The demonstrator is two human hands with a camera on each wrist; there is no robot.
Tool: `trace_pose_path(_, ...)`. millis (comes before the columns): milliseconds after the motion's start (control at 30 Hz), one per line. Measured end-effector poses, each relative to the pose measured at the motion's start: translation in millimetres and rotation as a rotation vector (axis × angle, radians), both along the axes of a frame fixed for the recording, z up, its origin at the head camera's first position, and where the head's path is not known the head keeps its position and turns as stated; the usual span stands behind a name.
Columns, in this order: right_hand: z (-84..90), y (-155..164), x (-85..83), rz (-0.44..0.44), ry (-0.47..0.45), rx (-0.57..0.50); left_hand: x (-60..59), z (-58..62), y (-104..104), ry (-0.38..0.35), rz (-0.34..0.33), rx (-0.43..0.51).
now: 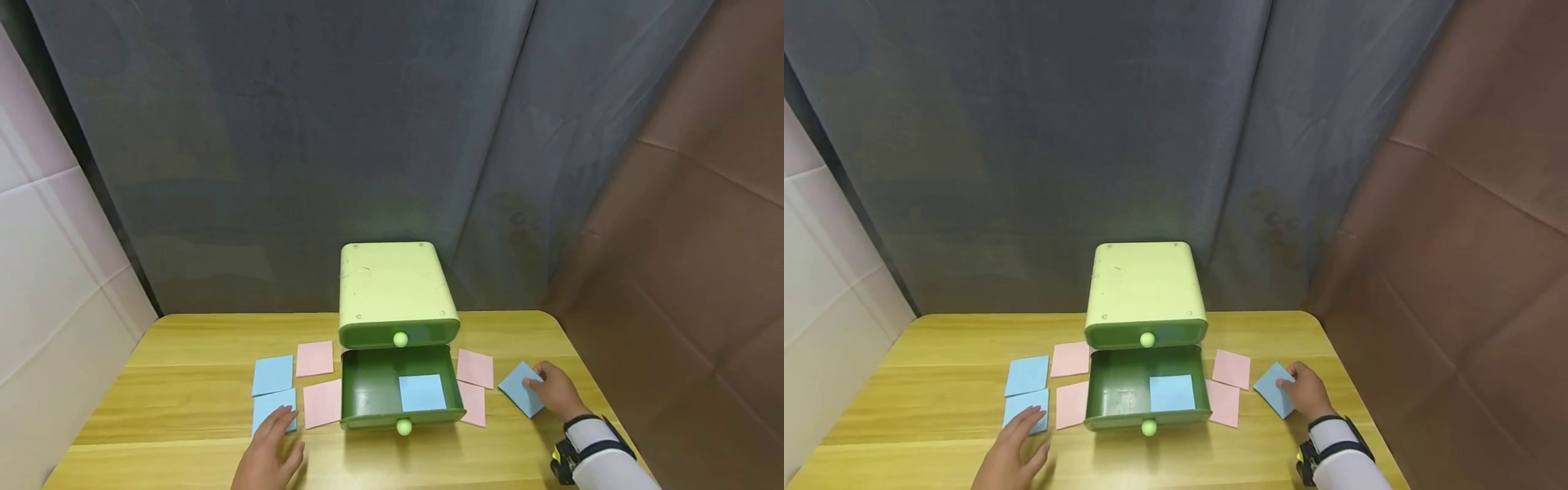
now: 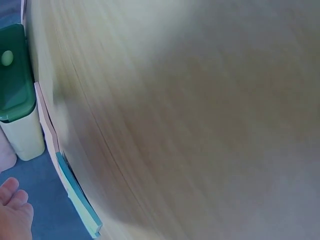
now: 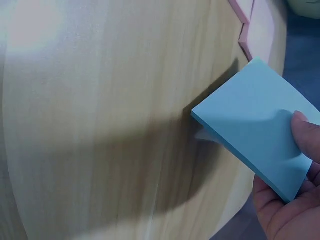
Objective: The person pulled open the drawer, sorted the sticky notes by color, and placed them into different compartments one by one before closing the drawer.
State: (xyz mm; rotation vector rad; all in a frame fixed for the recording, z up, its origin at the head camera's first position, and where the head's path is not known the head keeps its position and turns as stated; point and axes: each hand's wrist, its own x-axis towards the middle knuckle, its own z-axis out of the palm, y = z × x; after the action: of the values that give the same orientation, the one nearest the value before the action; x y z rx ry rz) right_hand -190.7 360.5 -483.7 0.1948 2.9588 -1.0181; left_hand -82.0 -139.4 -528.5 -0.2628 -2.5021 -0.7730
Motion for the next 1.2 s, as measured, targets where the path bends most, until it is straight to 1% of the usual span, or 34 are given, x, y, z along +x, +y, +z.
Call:
trace_pose_path(133, 9.1, -5.7, 3.7, 0.017, 0.039, 0.009, 1.0, 2.0, -0.6, -0.026, 0.010, 0.017)
trace_pose_path(300, 28.5, -21.4, 10.7, 0.044, 0.088, 0.016, 2.2, 4.6, -1.8, -0.068, 0.007, 0.033)
trace_pose_path(400, 38.8, -31.0, 14.1, 0.062, 0.105, 0.016, 2.3, 4.6, -2.8, -0.071, 0.008, 0.038)
trace_pose_path(667, 63.6, -56.5, 22.3, 0.089, 0.114, 0.035, 3.4, 6.6, -4.8, -0.058, 0.008, 0.053)
trace_pose_path(900, 78.7, -76.5, 30.9, 0.114, 0.141, 0.030, 5.6, 9.6, -6.1, -0.045, 0.006, 0.056)
trace_pose_path(1133, 96.2, -95.4, 38.0, 0.173, 0.183, 0.041, 7.6, 10.5, -7.5, 0.015, 0.013, 0.041)
trace_pose_path(1200, 101.2, -100.3, 40.0, 0.190, 0.201, 0.040, 8.1, 10.6, -7.7, 0.021, 0.014, 0.039)
